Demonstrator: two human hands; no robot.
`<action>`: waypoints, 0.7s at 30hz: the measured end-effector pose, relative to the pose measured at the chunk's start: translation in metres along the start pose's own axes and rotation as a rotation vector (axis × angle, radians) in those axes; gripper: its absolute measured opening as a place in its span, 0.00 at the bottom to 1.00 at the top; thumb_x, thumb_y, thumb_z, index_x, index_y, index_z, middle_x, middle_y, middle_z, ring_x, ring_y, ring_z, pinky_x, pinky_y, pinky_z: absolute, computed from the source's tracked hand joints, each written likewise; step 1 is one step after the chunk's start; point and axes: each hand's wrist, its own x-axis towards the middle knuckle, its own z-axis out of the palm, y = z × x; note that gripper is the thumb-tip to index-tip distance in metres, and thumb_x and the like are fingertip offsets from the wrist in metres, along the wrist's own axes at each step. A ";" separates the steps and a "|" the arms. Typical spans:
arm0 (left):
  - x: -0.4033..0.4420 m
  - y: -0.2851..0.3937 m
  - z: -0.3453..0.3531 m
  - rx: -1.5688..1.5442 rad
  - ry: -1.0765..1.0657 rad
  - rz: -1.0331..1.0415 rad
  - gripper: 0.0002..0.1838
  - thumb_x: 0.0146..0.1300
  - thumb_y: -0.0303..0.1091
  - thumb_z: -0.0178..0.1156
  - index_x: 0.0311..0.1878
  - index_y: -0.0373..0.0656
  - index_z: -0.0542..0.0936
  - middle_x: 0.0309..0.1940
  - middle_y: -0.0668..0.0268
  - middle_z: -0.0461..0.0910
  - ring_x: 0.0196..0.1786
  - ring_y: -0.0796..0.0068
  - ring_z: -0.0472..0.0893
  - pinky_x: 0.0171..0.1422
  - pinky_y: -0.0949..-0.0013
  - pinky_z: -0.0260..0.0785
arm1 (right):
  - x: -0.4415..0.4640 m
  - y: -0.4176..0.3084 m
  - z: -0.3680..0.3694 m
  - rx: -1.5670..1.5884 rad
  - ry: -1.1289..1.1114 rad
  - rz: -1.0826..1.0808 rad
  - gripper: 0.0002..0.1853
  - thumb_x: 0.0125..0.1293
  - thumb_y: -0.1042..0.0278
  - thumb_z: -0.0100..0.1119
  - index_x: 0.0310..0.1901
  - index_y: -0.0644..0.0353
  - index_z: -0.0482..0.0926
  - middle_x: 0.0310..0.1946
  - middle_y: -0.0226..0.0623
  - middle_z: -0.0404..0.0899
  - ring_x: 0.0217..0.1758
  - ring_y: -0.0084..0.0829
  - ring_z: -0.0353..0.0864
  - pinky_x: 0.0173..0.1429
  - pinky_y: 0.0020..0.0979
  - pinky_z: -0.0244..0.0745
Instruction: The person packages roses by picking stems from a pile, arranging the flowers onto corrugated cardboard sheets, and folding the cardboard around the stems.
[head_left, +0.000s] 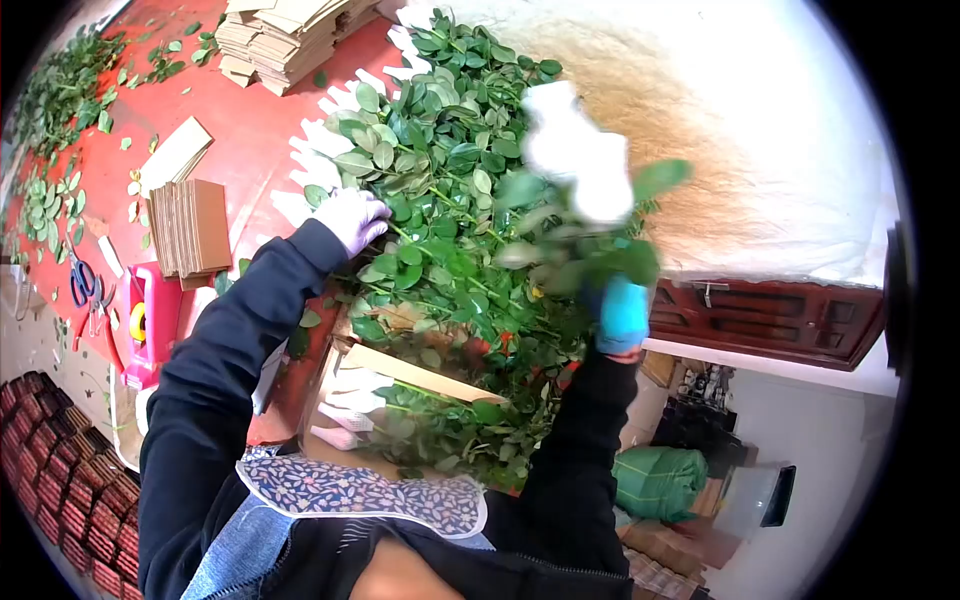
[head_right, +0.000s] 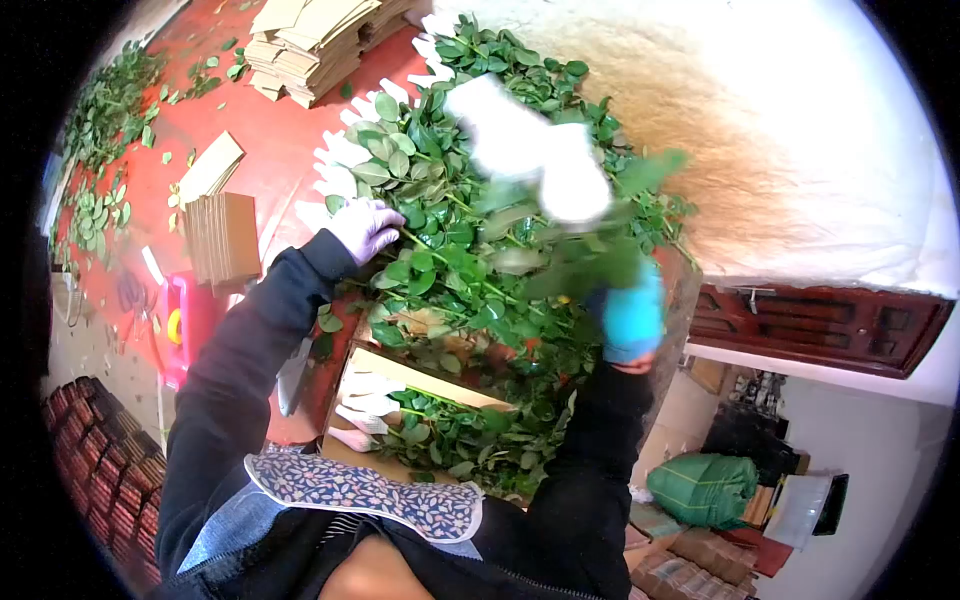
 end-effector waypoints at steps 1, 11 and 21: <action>-0.006 -0.004 0.007 0.023 0.001 0.028 0.11 0.63 0.34 0.63 0.48 0.44 0.81 0.38 0.58 0.80 0.43 0.52 0.79 0.51 0.54 0.71 | -0.007 0.009 -0.021 0.232 0.085 0.362 0.09 0.70 0.68 0.54 0.48 0.60 0.77 0.33 0.40 0.79 0.32 0.36 0.77 0.38 0.36 0.74; 0.005 0.009 0.007 0.127 -0.318 -0.025 0.09 0.60 0.40 0.61 0.37 0.46 0.84 0.29 0.58 0.80 0.37 0.51 0.82 0.42 0.51 0.75 | 0.080 -0.070 -0.049 0.022 0.277 -0.194 0.09 0.61 0.72 0.60 0.43 0.60 0.83 0.34 0.41 0.84 0.35 0.44 0.82 0.42 0.37 0.78; -0.003 0.019 0.015 0.195 -0.070 0.034 0.27 0.54 0.34 0.64 0.58 0.40 0.73 0.51 0.54 0.75 0.52 0.52 0.78 0.51 0.57 0.76 | 0.110 -0.124 0.126 0.138 -0.504 0.057 0.19 0.60 0.51 0.65 0.44 0.56 0.80 0.43 0.45 0.84 0.49 0.50 0.83 0.54 0.48 0.77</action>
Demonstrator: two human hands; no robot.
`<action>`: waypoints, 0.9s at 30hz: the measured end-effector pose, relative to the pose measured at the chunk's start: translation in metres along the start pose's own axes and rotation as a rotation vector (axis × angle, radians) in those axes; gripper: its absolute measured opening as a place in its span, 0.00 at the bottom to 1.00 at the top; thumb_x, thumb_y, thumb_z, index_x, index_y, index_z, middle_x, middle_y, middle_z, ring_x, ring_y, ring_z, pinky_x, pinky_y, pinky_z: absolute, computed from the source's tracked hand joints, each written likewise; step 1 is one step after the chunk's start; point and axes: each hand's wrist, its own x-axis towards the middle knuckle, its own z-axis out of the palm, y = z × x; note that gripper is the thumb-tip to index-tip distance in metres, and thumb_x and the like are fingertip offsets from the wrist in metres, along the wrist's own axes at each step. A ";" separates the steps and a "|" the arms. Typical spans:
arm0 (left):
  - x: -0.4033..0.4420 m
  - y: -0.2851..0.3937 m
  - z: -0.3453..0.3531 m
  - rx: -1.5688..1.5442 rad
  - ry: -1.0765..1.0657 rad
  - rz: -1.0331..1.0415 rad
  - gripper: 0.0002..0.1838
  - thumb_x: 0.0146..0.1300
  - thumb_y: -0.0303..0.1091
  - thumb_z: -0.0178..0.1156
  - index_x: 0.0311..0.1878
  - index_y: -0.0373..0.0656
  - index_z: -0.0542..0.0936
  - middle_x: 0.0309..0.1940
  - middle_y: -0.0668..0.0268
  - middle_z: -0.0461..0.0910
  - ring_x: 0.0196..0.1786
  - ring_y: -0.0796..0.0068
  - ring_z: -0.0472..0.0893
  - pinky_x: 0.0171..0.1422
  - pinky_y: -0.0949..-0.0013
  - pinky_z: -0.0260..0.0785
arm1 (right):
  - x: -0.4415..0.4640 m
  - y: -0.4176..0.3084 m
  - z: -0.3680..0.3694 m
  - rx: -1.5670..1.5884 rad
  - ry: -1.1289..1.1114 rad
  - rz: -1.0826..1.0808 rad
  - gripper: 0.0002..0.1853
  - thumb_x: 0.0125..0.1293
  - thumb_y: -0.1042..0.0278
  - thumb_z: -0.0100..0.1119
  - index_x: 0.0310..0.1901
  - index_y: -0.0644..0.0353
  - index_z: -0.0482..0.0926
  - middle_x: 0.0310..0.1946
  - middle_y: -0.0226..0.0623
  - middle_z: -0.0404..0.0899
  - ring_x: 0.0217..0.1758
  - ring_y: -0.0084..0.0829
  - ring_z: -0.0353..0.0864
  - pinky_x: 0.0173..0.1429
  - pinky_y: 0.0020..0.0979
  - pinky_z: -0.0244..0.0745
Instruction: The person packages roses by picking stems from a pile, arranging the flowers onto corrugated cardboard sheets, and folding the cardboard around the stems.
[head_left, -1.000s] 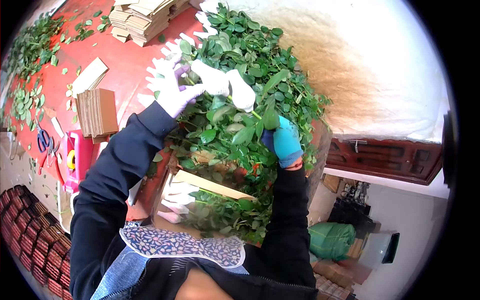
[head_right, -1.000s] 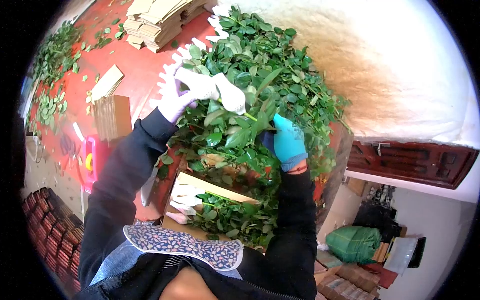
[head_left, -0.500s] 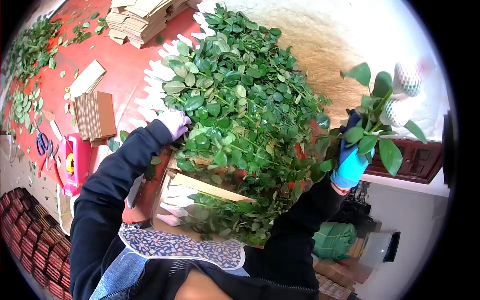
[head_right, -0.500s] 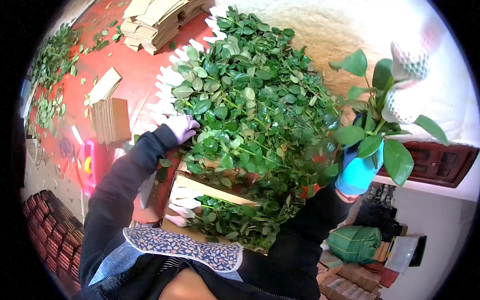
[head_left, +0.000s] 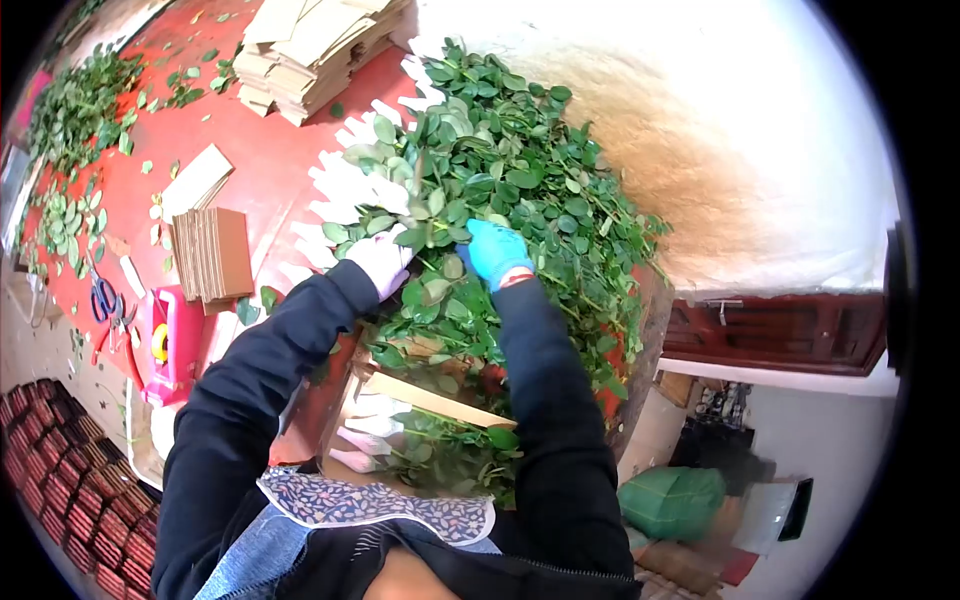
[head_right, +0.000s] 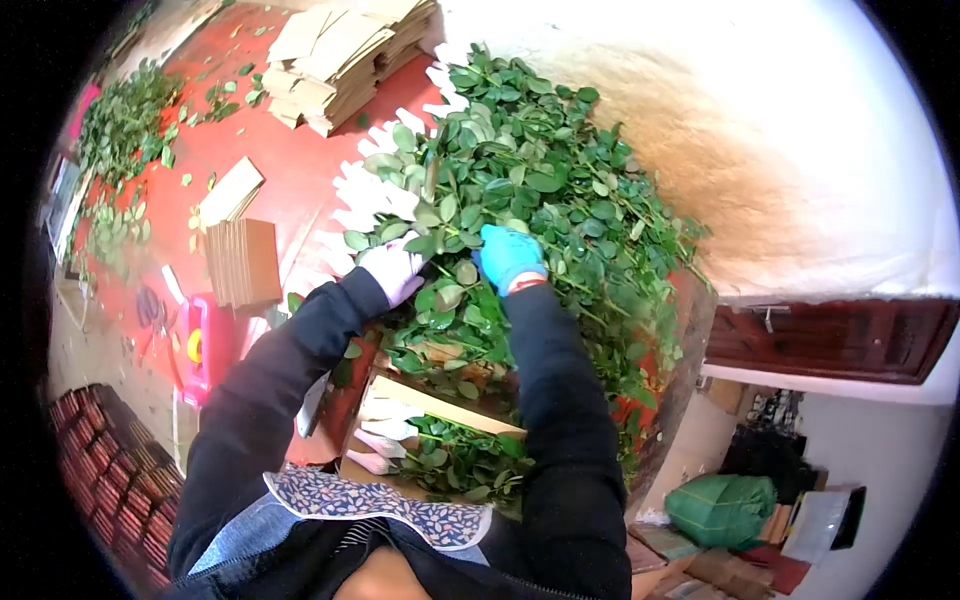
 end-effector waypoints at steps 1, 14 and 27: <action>-0.003 -0.001 0.001 -0.014 0.007 -0.018 0.27 0.54 0.34 0.64 0.58 0.40 0.73 0.51 0.54 0.75 0.52 0.52 0.78 0.51 0.57 0.76 | -0.005 0.000 -0.016 -0.002 -0.057 -0.005 0.20 0.59 0.51 0.64 0.46 0.58 0.81 0.42 0.49 0.84 0.47 0.53 0.83 0.52 0.47 0.77; -0.022 -0.002 0.016 0.120 -0.309 -0.061 0.11 0.63 0.31 0.55 0.47 0.46 0.79 0.40 0.56 0.79 0.44 0.54 0.82 0.46 0.55 0.75 | -0.128 0.129 -0.145 0.284 0.800 0.073 0.10 0.57 0.75 0.60 0.41 0.64 0.80 0.35 0.46 0.80 0.36 0.43 0.79 0.44 0.42 0.75; -0.022 0.001 0.020 0.146 -0.315 -0.036 0.09 0.57 0.31 0.56 0.41 0.46 0.79 0.35 0.55 0.79 0.42 0.52 0.83 0.44 0.53 0.76 | -0.017 0.052 -0.230 -0.451 0.769 -0.114 0.23 0.64 0.55 0.64 0.56 0.59 0.78 0.42 0.50 0.83 0.45 0.51 0.82 0.50 0.45 0.76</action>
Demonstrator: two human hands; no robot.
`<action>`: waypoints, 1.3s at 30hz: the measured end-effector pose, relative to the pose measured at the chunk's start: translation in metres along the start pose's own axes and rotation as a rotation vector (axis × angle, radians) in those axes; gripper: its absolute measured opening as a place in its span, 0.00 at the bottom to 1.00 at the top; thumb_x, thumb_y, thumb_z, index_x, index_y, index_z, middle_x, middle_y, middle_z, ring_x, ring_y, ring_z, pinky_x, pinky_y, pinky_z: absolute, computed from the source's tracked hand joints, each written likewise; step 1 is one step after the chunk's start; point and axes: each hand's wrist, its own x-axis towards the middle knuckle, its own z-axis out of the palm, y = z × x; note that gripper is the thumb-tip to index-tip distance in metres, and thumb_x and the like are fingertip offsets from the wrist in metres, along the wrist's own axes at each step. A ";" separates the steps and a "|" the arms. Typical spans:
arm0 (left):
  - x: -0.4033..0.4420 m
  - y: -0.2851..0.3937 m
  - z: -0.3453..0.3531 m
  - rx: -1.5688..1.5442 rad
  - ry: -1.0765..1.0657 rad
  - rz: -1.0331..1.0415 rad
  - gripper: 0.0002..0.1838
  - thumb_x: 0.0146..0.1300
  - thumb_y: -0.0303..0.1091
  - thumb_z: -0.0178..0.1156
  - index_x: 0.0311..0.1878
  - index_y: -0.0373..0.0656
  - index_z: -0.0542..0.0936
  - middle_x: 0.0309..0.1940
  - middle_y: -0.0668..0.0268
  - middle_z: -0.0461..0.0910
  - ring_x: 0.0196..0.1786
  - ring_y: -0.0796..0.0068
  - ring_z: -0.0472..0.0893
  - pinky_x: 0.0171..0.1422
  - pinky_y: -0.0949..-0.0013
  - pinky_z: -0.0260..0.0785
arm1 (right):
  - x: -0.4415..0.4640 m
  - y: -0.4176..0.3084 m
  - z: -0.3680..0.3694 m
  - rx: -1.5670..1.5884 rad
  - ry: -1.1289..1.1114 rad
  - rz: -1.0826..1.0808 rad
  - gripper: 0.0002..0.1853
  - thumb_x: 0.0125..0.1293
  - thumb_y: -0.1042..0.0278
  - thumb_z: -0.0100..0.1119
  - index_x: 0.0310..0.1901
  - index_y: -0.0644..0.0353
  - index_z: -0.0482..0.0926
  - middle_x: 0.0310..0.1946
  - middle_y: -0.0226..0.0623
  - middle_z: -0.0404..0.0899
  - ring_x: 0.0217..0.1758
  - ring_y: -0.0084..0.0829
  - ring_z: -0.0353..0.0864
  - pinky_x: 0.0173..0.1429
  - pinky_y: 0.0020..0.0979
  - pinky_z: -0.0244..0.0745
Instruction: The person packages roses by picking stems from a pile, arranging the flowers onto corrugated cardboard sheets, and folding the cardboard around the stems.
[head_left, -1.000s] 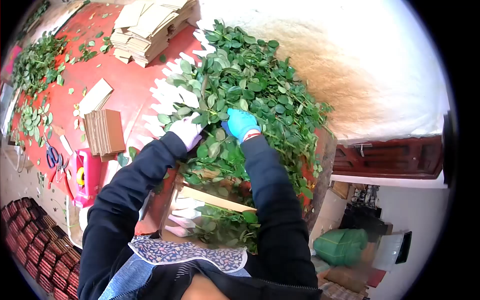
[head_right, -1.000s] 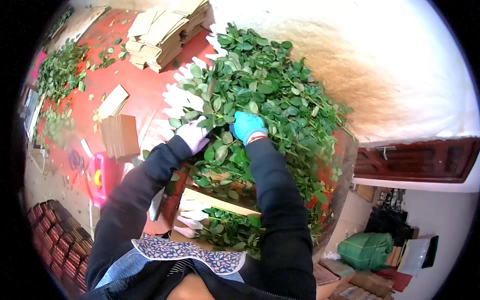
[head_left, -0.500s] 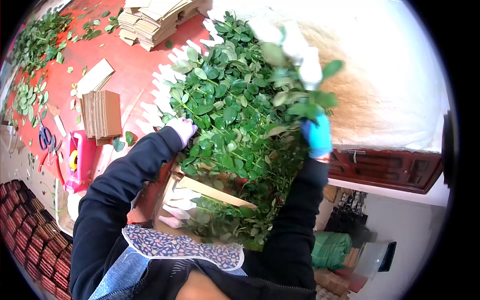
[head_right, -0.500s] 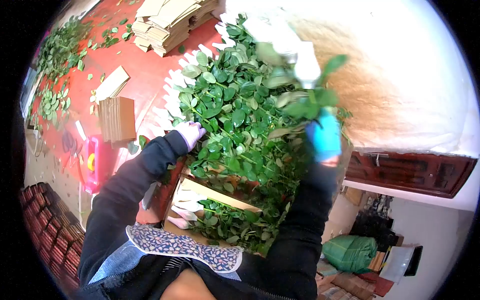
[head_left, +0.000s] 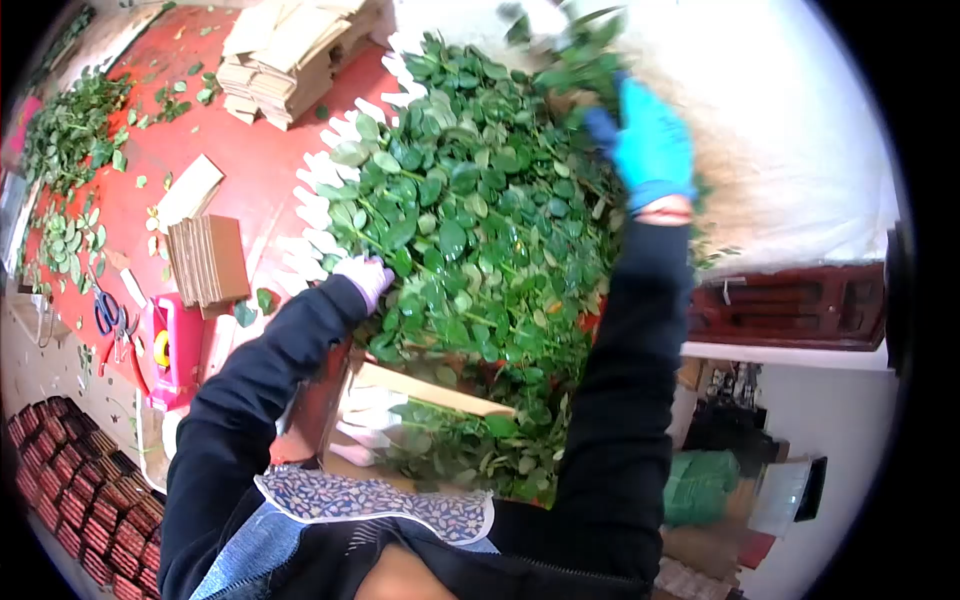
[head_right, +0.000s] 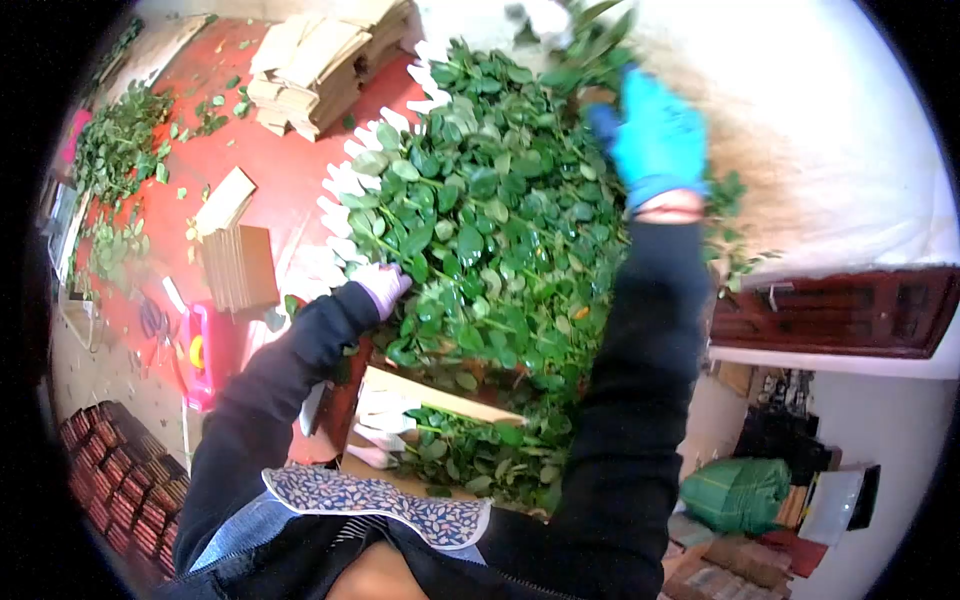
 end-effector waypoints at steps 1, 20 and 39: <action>0.000 0.000 -0.001 -0.004 -0.013 -0.003 0.09 0.57 0.31 0.56 0.42 0.46 0.79 0.36 0.55 0.79 0.41 0.52 0.83 0.44 0.54 0.76 | 0.005 -0.031 0.012 0.208 0.093 -0.080 0.14 0.62 0.57 0.63 0.43 0.58 0.79 0.31 0.43 0.82 0.33 0.46 0.83 0.39 0.43 0.78; -0.012 0.011 0.006 -0.045 0.062 -0.052 0.08 0.62 0.34 0.56 0.42 0.47 0.80 0.36 0.57 0.77 0.40 0.55 0.82 0.39 0.54 0.75 | -0.003 -0.099 0.090 0.235 -0.360 0.111 0.17 0.61 0.51 0.58 0.30 0.57 0.86 0.24 0.47 0.81 0.25 0.48 0.81 0.34 0.47 0.75; -0.024 0.008 0.001 -0.157 0.053 -0.057 0.25 0.58 0.28 0.55 0.62 0.51 0.75 0.44 0.53 0.77 0.42 0.52 0.83 0.41 0.54 0.77 | -0.027 -0.037 0.049 0.302 -0.168 0.304 0.09 0.62 0.62 0.61 0.31 0.58 0.84 0.28 0.46 0.83 0.29 0.44 0.84 0.32 0.42 0.77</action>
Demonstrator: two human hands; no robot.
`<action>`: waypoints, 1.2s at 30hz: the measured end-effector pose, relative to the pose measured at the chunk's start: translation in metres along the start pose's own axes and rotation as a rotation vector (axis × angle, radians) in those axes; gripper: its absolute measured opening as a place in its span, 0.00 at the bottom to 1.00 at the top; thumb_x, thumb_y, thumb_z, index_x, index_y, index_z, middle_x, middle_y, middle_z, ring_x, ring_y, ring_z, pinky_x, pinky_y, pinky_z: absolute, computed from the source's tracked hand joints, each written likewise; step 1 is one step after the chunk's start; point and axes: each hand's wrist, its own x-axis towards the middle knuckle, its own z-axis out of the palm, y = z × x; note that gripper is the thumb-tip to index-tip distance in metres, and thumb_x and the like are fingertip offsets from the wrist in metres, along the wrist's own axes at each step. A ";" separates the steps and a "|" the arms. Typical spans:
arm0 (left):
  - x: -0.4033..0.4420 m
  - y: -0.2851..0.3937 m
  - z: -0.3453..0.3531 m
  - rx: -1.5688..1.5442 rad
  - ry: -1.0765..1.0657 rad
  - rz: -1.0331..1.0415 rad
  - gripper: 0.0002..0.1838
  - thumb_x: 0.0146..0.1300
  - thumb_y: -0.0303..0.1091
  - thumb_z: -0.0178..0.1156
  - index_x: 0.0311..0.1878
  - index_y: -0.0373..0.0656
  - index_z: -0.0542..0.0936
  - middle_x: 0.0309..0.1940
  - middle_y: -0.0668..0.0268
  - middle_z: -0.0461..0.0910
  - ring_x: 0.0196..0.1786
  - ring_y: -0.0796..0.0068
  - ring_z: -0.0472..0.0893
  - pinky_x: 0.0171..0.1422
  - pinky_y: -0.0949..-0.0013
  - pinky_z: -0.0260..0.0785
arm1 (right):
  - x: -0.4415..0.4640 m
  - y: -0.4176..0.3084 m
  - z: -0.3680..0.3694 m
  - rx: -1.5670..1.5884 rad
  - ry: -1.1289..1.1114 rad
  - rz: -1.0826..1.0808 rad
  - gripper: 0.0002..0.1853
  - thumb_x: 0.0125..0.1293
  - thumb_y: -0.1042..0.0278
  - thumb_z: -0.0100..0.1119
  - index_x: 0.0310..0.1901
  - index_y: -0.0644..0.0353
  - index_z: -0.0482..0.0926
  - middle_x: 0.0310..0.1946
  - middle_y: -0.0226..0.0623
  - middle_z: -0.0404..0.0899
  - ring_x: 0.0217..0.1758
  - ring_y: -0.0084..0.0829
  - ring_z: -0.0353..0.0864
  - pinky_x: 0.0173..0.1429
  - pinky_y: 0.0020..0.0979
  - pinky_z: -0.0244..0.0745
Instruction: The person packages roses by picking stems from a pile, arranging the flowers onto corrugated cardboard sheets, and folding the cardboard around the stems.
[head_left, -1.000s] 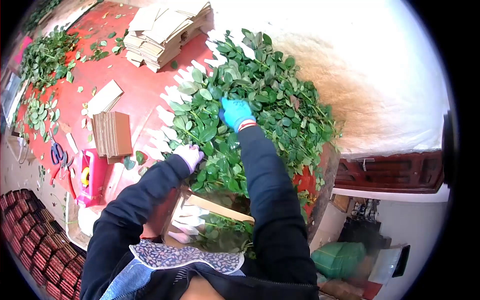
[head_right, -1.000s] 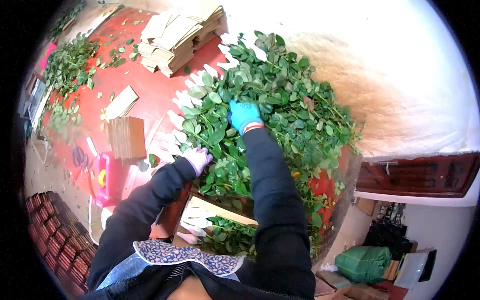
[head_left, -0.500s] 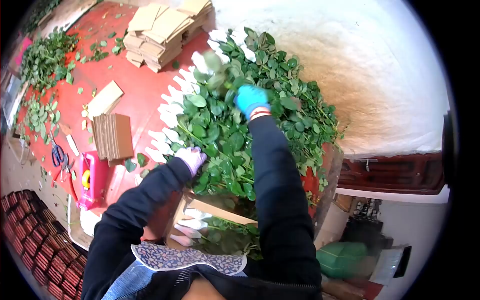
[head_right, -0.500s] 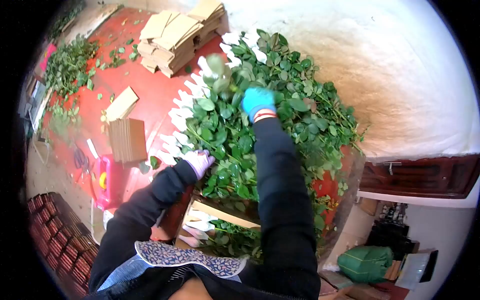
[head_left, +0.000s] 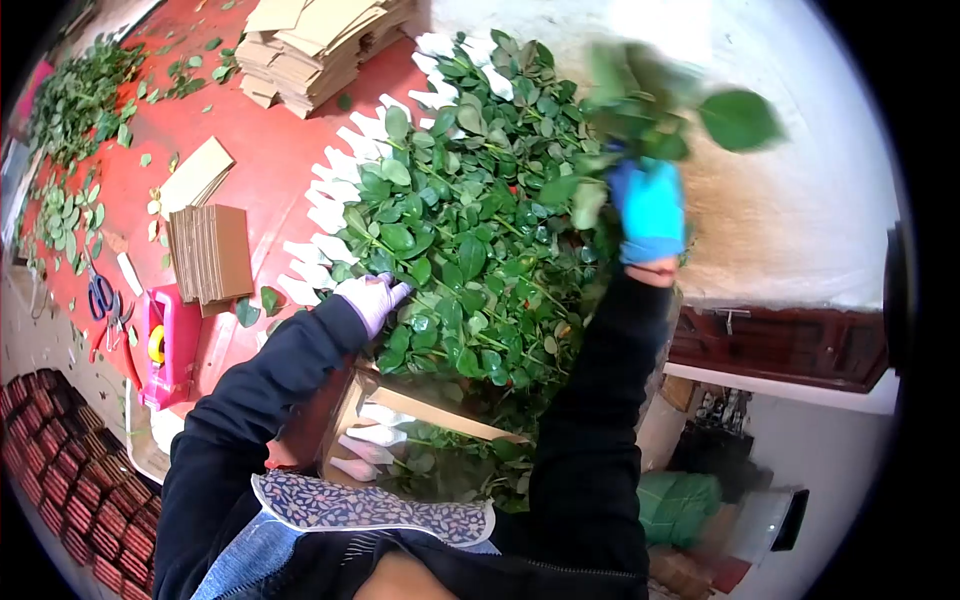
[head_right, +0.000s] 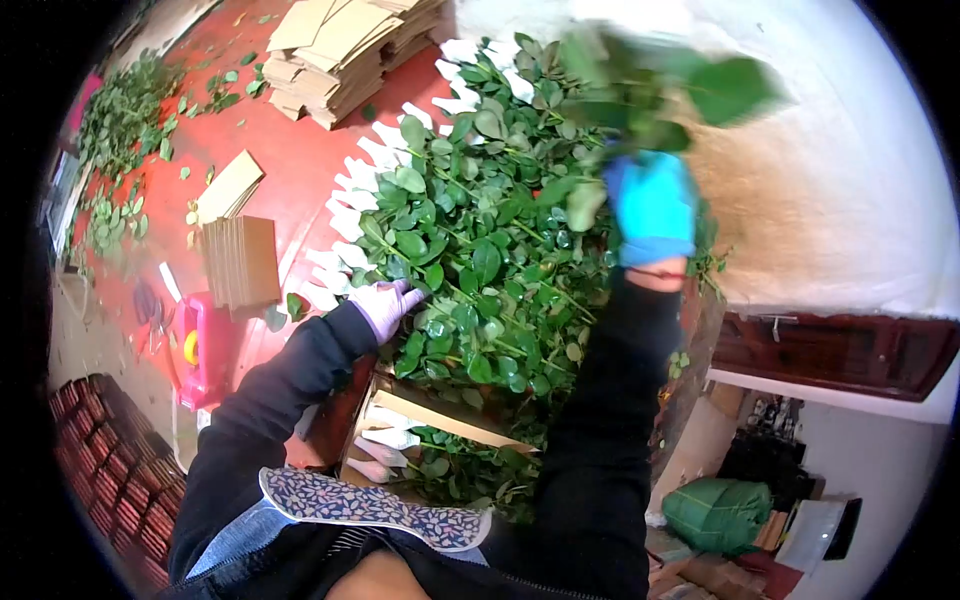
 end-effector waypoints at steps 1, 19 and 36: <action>0.001 0.002 -0.003 0.014 -0.001 0.012 0.25 0.58 0.28 0.55 0.62 0.51 0.75 0.44 0.53 0.77 0.42 0.52 0.83 0.41 0.54 0.77 | -0.001 -0.006 0.006 -0.203 -0.051 -0.081 0.10 0.65 0.65 0.58 0.32 0.60 0.84 0.30 0.47 0.84 0.31 0.42 0.85 0.33 0.41 0.78; 0.058 -0.024 -0.102 -0.219 0.423 0.216 0.17 0.71 0.33 0.56 0.61 0.42 0.76 0.56 0.54 0.79 0.58 0.53 0.77 0.63 0.57 0.69 | -0.157 -0.090 0.116 -0.143 -0.584 -0.508 0.26 0.66 0.72 0.45 0.66 0.66 0.68 0.51 0.48 0.81 0.42 0.39 0.86 0.41 0.38 0.79; 0.018 0.013 -0.064 0.044 0.371 0.095 0.18 0.55 0.36 0.66 0.48 0.47 0.75 0.40 0.63 0.74 0.50 0.58 0.75 0.61 0.53 0.63 | -0.003 -0.045 0.211 -0.050 -0.708 -0.028 0.14 0.58 0.65 0.60 0.44 0.61 0.85 0.45 0.53 0.84 0.50 0.51 0.84 0.54 0.46 0.79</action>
